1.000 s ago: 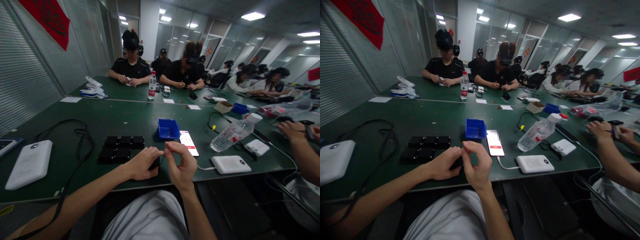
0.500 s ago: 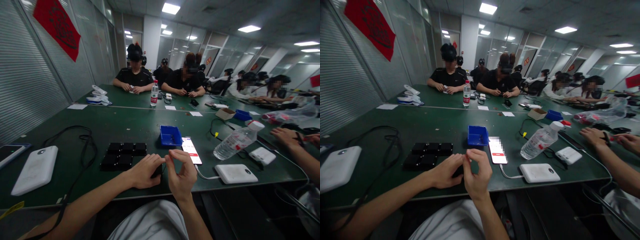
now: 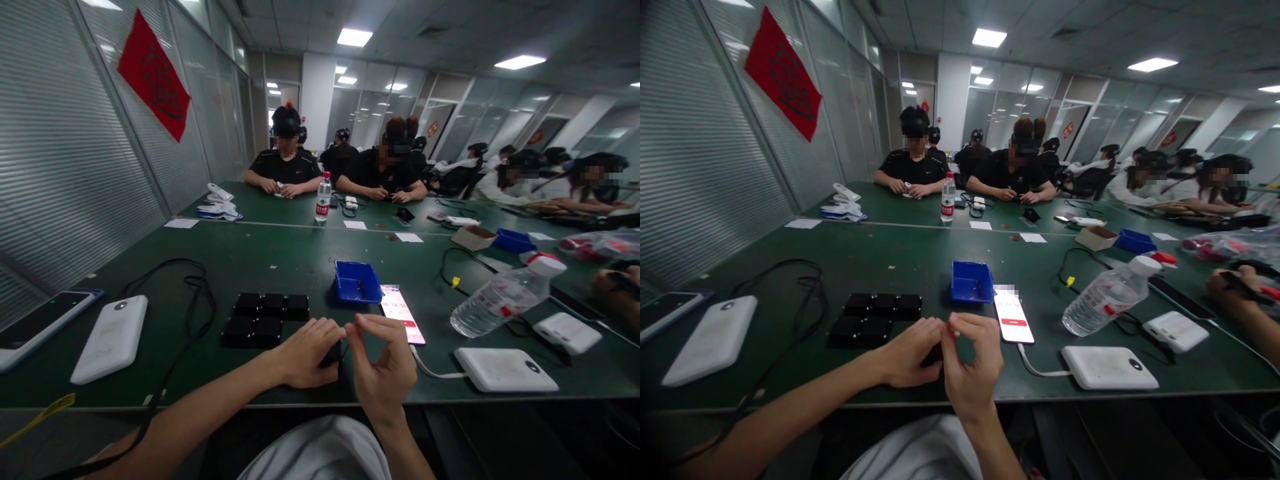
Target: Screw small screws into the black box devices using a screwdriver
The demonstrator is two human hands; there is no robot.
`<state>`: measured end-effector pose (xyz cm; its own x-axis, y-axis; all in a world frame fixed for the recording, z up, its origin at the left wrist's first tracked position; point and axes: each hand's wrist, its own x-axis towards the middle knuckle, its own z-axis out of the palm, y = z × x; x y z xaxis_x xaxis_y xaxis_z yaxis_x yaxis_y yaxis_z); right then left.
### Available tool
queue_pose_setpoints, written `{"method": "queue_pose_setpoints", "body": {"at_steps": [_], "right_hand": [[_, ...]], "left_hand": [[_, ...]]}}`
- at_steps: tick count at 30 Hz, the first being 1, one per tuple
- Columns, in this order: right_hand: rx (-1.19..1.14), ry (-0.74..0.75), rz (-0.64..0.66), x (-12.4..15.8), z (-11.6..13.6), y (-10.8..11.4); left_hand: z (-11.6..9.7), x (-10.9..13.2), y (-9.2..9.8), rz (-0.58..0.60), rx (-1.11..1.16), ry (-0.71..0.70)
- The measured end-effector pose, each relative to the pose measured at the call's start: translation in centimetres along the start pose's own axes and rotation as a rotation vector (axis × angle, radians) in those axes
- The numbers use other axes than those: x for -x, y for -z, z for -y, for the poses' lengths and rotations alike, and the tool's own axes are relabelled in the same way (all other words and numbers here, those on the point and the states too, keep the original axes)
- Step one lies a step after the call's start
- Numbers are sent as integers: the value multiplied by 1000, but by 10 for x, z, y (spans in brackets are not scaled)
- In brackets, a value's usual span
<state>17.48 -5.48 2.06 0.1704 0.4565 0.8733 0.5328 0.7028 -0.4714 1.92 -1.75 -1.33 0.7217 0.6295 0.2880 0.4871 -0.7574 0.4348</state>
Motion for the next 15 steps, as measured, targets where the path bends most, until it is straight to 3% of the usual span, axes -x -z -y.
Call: {"method": "queue_pose_setpoints", "body": {"at_steps": [5, 15], "right_hand": [[-6, 22, -12, -3, 6, -1], [-90, -56, 155, -8, 10, 4]], "left_hand": [[1, -1, -3, 3, -61, 6], [-1, -1, -1, -11, -7, 12]]}}
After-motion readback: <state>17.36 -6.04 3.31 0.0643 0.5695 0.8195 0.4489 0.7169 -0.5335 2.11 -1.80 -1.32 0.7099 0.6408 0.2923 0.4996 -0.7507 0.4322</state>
